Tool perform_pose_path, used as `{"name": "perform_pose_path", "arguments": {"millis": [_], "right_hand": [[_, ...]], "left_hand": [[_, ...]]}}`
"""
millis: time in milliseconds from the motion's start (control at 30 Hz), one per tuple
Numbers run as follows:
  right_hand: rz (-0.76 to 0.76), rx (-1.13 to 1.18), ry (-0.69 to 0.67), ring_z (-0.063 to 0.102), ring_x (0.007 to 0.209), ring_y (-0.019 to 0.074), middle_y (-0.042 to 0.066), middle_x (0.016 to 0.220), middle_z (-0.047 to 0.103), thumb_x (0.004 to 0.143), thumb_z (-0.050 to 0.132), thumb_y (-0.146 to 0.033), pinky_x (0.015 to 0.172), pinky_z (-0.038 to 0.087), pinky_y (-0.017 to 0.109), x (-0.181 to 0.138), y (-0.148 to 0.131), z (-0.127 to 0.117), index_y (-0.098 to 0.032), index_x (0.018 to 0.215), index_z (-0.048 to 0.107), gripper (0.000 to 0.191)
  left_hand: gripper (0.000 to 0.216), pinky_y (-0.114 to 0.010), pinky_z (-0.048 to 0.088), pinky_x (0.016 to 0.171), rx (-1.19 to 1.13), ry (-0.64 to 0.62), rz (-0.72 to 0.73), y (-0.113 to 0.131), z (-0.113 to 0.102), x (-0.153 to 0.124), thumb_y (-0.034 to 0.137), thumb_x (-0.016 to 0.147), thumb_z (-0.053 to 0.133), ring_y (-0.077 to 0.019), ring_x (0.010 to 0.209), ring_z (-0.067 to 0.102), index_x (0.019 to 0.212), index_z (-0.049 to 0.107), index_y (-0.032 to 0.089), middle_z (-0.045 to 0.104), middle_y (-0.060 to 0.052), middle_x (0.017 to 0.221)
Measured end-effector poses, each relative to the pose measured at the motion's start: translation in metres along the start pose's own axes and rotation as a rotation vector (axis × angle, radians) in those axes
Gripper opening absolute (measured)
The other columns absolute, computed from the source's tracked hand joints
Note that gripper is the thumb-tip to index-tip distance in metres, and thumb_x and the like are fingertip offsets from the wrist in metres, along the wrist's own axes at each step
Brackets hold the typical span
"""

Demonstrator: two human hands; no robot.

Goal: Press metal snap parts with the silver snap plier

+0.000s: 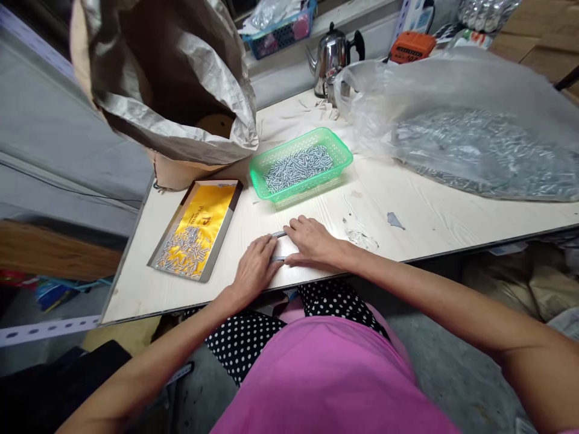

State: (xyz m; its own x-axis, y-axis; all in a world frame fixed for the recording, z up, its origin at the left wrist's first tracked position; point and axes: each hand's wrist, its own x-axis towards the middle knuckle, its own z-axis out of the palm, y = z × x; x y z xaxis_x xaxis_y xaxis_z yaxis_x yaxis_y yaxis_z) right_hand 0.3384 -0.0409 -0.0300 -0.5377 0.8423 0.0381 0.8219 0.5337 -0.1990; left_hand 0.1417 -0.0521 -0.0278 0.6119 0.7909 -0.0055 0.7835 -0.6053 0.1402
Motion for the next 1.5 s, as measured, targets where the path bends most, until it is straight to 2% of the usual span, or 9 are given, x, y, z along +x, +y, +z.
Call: {"name": "perform_pose_path", "arguments": {"millis": [133,300,433,667,800,967,1133,1333,1500], "right_hand": [[-0.001,0.026,0.033,0.051,0.096,0.0240,0.013,0.107,0.062,0.096,0.050,-0.033,0.079,0.036,0.033,0.004,0.017,0.008,-0.012,0.112,0.061,0.028],[0.058,0.006,0.055,0.050,0.094,0.0228,0.010,0.099,0.064,0.094,0.053,-0.023,0.076,0.032,0.032,0.032,0.033,0.010,-0.014,0.093,0.065,0.016],[0.106,-0.102,0.027,0.049,0.093,0.0247,0.012,0.099,0.064,0.093,0.052,-0.018,0.072,0.029,0.034,0.055,0.011,-0.002,-0.014,0.094,0.067,0.015],[-0.503,-0.069,-0.125,0.044,0.092,0.0239,0.009,0.091,0.060,0.081,0.068,-0.020,0.071,0.028,0.034,0.074,-0.081,0.010,-0.017,0.075,0.068,0.007],[-0.652,-0.105,-0.132,0.043,0.091,0.0229,0.008,0.087,0.059,0.082,0.067,-0.019,0.070,0.028,0.034,0.087,-0.088,0.016,-0.018,0.072,0.069,0.010],[-0.710,-0.100,-0.258,0.046,0.089,0.0214,0.006,0.087,0.063,0.086,0.062,-0.019,0.069,0.029,0.033,0.093,-0.082,0.010,-0.020,0.078,0.068,0.010],[-0.762,-0.148,-0.257,0.048,0.091,0.0219,0.006,0.085,0.065,0.081,0.066,-0.013,0.073,0.032,0.034,0.092,-0.090,0.016,-0.017,0.084,0.065,0.005],[-0.677,-0.089,-0.090,0.051,0.083,0.0202,0.007,0.082,0.064,0.087,0.054,-0.011,0.072,0.033,0.034,0.096,-0.097,0.015,-0.016,0.084,0.062,0.010],[-0.415,0.025,0.301,0.049,0.073,0.0181,0.006,0.078,0.061,0.088,0.041,-0.011,0.069,0.034,0.032,0.112,-0.060,-0.040,-0.018,0.084,0.059,0.021]], "left_hand": [[0.049,-0.051,0.036,0.111,-0.059,0.110,0.090,0.019,0.025,-0.023,0.034,0.095,0.052,-0.0320,0.142,0.031,0.139,0.042,0.016,0.044,-0.015,0.148],[0.040,-0.054,0.031,0.114,-0.159,0.104,0.131,0.029,0.037,-0.030,0.039,0.097,0.045,-0.0296,0.139,0.039,0.131,0.051,0.018,0.052,-0.012,0.142],[0.046,-0.055,0.027,0.116,-0.222,0.108,0.122,0.026,0.035,-0.027,0.044,0.096,0.047,-0.0304,0.140,0.037,0.132,0.051,0.015,0.051,-0.014,0.142],[0.057,-0.048,0.039,0.108,-0.314,0.080,0.053,0.026,0.052,-0.033,0.049,0.096,0.041,-0.0308,0.125,0.053,0.140,0.046,0.013,0.061,-0.016,0.128],[0.058,-0.045,0.041,0.107,-0.300,0.121,0.060,0.027,0.056,-0.036,0.050,0.095,0.043,-0.0311,0.123,0.053,0.143,0.043,0.016,0.059,-0.014,0.131],[0.046,-0.049,0.049,0.095,-0.274,0.052,-0.003,0.031,0.069,-0.031,0.021,0.093,0.037,-0.0320,0.110,0.060,0.136,0.049,0.012,0.063,-0.017,0.122],[0.049,-0.054,0.052,0.092,-0.335,-0.022,-0.176,0.041,0.098,-0.030,0.010,0.087,0.033,-0.0342,0.106,0.061,0.133,0.051,0.009,0.064,-0.019,0.116],[0.046,-0.042,0.055,0.092,-0.354,0.044,-0.182,0.042,0.094,-0.016,0.012,0.090,0.033,-0.0280,0.103,0.063,0.126,0.060,0.025,0.067,-0.012,0.114],[0.040,-0.041,0.047,0.105,-0.367,0.127,-0.064,0.043,0.064,0.001,0.018,0.093,0.044,-0.0254,0.122,0.055,0.129,0.058,0.026,0.065,-0.008,0.123]]}}
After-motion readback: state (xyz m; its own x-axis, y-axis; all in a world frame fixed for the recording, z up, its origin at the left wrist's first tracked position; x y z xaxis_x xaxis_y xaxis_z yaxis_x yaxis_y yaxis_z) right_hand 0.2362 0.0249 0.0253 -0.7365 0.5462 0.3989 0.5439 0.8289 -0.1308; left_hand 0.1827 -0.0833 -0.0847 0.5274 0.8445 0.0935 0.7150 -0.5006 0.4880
